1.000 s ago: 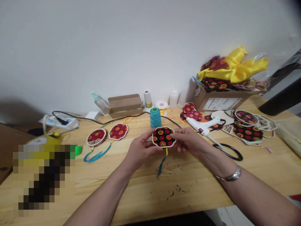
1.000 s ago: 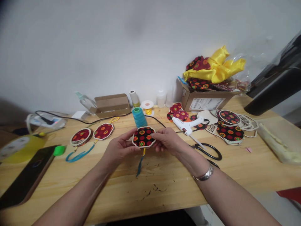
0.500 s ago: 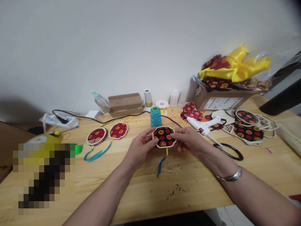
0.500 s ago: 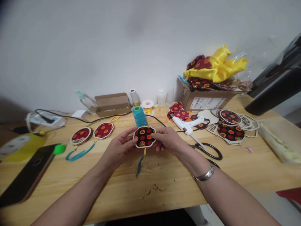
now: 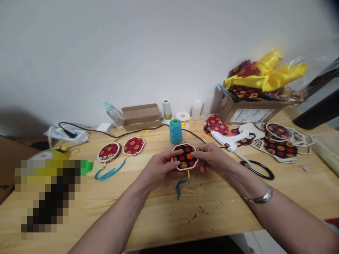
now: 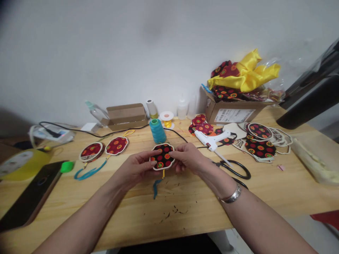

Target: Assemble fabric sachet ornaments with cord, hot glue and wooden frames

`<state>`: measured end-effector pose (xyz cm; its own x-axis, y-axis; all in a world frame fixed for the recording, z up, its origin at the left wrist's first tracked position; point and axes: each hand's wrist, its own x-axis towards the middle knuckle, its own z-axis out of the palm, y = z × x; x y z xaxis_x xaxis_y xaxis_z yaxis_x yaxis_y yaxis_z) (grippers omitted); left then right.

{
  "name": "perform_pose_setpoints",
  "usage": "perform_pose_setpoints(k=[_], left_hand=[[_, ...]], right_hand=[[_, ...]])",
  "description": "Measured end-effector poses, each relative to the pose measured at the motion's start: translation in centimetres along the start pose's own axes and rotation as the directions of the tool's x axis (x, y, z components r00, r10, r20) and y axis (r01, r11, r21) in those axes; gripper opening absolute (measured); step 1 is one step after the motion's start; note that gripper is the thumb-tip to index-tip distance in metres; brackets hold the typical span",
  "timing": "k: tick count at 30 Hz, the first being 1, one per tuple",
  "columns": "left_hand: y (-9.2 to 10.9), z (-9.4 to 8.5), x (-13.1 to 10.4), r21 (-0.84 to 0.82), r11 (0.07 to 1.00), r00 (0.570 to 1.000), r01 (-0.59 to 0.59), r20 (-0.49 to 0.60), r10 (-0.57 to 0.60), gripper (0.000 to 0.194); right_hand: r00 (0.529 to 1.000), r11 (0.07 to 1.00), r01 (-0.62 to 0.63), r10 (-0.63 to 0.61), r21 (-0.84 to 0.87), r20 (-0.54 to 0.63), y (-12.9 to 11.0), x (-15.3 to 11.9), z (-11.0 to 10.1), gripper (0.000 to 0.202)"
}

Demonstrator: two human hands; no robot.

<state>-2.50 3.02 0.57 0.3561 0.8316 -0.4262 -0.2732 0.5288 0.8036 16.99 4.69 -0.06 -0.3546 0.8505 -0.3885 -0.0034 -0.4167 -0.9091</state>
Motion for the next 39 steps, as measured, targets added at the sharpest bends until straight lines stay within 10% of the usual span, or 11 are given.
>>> perform_pose_setpoints(k=[31,35,39], left_hand=[[-0.8,-0.5,0.5,0.106,0.994,0.999,-0.022,-0.033,0.025,0.030],[-0.4,-0.3,0.4,0.039,0.999,0.998,0.001,-0.065,0.001,0.032],[0.0,-0.4,0.4,-0.014,1.000,0.995,-0.001,-0.105,0.000,0.030]], right_hand=[[1.000,0.999,-0.014,0.015,-0.049,0.020,-0.1,-0.3,0.9,0.037],[0.998,0.993,0.049,-0.052,-0.108,-0.030,-0.1,-0.2,0.7,0.052],[0.923,0.888,0.324,-0.372,-0.326,-0.097,0.2,-0.3,0.4,0.055]])
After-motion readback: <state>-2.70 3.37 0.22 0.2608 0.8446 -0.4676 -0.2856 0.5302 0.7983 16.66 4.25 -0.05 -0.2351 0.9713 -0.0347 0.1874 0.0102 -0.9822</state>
